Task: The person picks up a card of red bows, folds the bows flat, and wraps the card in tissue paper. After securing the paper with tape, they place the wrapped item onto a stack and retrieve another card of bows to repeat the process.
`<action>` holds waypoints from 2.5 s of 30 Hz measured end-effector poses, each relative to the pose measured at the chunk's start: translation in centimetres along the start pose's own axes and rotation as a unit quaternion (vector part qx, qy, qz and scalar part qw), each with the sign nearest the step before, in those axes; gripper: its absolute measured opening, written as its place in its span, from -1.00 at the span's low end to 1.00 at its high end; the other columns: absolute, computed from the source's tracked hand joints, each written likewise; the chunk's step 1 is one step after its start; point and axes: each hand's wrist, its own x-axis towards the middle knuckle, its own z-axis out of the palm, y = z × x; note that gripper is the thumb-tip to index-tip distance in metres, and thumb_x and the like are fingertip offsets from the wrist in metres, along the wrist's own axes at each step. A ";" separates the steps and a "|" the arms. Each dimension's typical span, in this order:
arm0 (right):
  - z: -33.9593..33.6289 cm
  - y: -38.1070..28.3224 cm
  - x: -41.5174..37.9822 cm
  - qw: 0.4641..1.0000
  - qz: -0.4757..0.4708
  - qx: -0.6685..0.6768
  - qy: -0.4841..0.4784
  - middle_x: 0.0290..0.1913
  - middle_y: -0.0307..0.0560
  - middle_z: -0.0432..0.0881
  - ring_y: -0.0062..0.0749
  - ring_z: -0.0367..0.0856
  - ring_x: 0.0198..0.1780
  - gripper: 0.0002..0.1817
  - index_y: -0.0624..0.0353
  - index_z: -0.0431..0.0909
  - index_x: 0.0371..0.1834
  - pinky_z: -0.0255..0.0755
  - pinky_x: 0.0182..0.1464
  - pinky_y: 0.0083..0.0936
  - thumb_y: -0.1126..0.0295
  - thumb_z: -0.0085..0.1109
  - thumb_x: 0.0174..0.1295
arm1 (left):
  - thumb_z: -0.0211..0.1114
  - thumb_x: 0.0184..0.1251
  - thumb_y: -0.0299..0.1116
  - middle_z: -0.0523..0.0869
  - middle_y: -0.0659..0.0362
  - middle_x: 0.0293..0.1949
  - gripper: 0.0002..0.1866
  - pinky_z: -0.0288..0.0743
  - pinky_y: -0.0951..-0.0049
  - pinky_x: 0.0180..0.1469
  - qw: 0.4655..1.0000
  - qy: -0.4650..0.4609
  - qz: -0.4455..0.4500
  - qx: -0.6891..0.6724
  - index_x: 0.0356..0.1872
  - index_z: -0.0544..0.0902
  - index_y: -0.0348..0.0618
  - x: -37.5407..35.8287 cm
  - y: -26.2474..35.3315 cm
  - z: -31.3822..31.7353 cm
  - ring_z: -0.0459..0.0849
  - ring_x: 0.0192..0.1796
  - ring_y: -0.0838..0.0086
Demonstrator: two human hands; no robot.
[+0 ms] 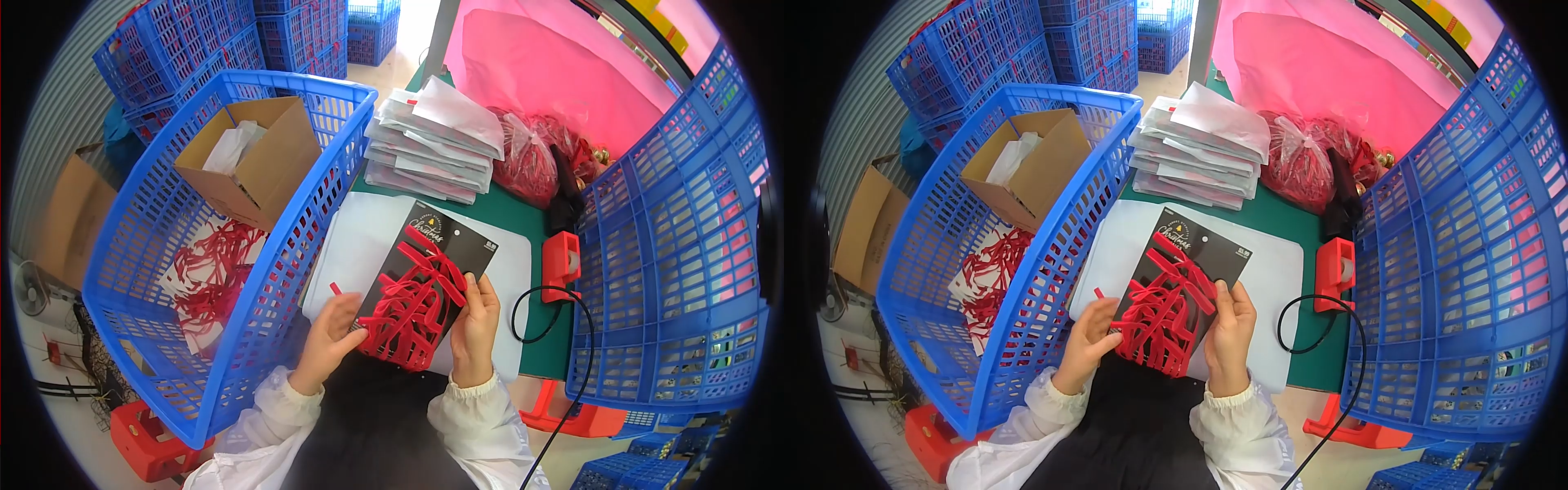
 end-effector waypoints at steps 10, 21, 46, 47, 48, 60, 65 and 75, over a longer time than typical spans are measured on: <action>1.1 -2.6 -0.4 0.875 -0.341 -0.338 0.064 -0.20 -0.16 0.51 -0.40 0.43 -0.11 -0.72 0.17 0.56 -0.09 0.36 -0.09 -0.46 0.48 0.33 0.11 | 0.19 0.28 -0.69 0.72 0.14 -0.12 -0.71 0.52 0.55 0.01 0.997 -0.067 -0.010 -0.031 0.04 0.55 -0.35 0.7 0.2 0.2 0.68 -0.10 0.56; 4.0 -2.2 -0.7 0.796 -0.330 -0.506 -0.029 -0.47 -0.22 0.47 -0.38 0.39 -0.36 -0.85 0.15 0.66 -0.46 0.25 -0.36 -0.45 0.48 0.47 -0.09 | 0.12 0.36 -0.70 0.69 0.18 -0.17 -0.77 0.54 0.56 -0.04 0.997 -0.060 0.025 -0.045 0.01 0.53 -0.38 0.6 -0.9 1.3 0.65 -0.14 0.59; 1.1 -3.9 0.4 0.868 -0.163 -0.468 -0.043 -0.44 -0.18 0.68 -0.71 0.52 -0.54 -0.92 0.29 0.69 -0.31 0.36 -0.46 -0.75 0.58 0.33 0.12 | 0.16 0.37 -0.63 0.68 0.20 -0.18 -0.75 0.53 0.54 -0.03 0.998 -0.051 0.001 -0.038 0.05 0.52 -0.34 0.9 -1.1 0.9 0.64 -0.13 0.60; 0.9 -3.7 0.5 0.875 -0.149 -0.460 -0.038 -0.44 -0.19 0.68 -0.72 0.50 -0.55 -0.93 0.29 0.68 -0.33 0.35 -0.46 -0.75 0.57 0.33 0.12 | 0.16 0.37 -0.63 0.68 0.19 -0.17 -0.75 0.53 0.53 -0.03 0.998 -0.051 0.000 -0.040 0.04 0.52 -0.34 0.9 -1.1 0.9 0.64 -0.13 0.59; 0.8 -3.6 0.5 0.881 -0.135 -0.452 -0.034 -0.44 -0.21 0.68 -0.73 0.49 -0.56 -0.95 0.29 0.68 -0.35 0.35 -0.47 -0.75 0.57 0.33 0.12 | 0.16 0.37 -0.63 0.68 0.19 -0.17 -0.75 0.53 0.53 -0.03 0.998 -0.051 0.000 -0.042 0.04 0.52 -0.34 0.9 -1.2 0.8 0.64 -0.13 0.59; -0.4 -1.2 -0.1 0.874 -0.154 -0.450 -0.095 -0.46 -0.18 0.65 -0.70 0.38 -0.66 -0.93 0.23 0.68 -0.35 0.23 -0.57 -0.67 0.55 0.32 0.09 | 0.13 0.30 -0.69 0.68 0.17 -0.08 -0.70 0.45 0.49 0.09 0.990 -0.042 -0.020 -0.130 0.05 0.52 -0.32 1.0 -0.9 0.9 0.63 -0.03 0.54; -1.1 0.1 -1.2 0.952 0.020 -0.291 -0.091 -0.59 -0.37 0.54 -0.84 0.31 -0.61 -0.89 0.32 0.67 -0.34 0.17 -0.55 -0.72 0.51 0.36 0.11 | 0.13 0.30 -0.68 0.67 0.16 -0.04 -0.69 0.44 0.47 0.13 0.987 -0.028 -0.025 -0.157 0.06 0.51 -0.31 0.9 -0.9 1.0 0.62 0.02 0.51; -2.8 0.2 -2.3 0.889 0.097 -0.415 -0.168 -0.73 -0.49 0.11 -0.77 0.00 -0.61 -0.83 0.28 0.59 -0.60 0.01 -0.56 -0.67 0.52 0.36 0.09 | 0.11 0.30 -0.69 0.64 0.11 0.04 -0.65 0.45 0.43 0.18 0.982 -0.030 -0.005 -0.188 0.11 0.48 -0.29 1.1 -1.1 1.2 0.62 0.09 0.44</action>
